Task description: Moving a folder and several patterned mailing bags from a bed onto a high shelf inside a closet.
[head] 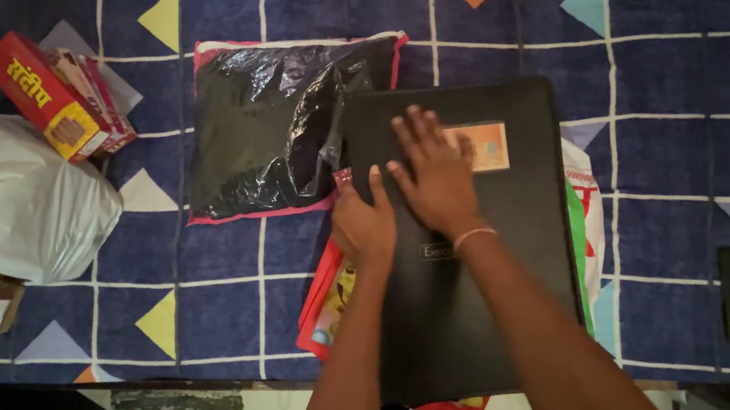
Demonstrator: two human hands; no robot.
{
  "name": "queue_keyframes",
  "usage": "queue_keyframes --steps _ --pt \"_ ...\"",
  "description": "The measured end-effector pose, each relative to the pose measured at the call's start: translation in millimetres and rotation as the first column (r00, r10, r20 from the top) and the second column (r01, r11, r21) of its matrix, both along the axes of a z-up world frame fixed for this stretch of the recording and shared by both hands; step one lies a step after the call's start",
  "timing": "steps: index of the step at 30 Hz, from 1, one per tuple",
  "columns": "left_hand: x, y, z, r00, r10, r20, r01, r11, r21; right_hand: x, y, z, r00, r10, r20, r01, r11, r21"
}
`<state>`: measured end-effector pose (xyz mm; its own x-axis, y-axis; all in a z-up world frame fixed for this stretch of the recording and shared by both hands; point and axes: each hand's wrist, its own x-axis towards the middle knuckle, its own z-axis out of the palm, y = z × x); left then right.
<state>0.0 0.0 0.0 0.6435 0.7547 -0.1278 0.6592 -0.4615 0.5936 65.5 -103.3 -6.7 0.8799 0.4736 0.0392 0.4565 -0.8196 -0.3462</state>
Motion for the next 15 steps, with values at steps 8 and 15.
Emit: queue_keyframes --steps 8,15 --pt "-0.7 -2.5 -3.9 1.0 0.0 0.009 0.0 1.0 0.012 -3.8 1.8 -16.6 0.994 -0.025 0.107 0.026 1.0 -0.004" --pt "18.8 15.2 -38.0 0.997 0.049 0.056 -0.039 0.984 -0.174 -26.9 7.8 -10.1 0.995 0.079 0.052 -0.076 0.996 -0.055"
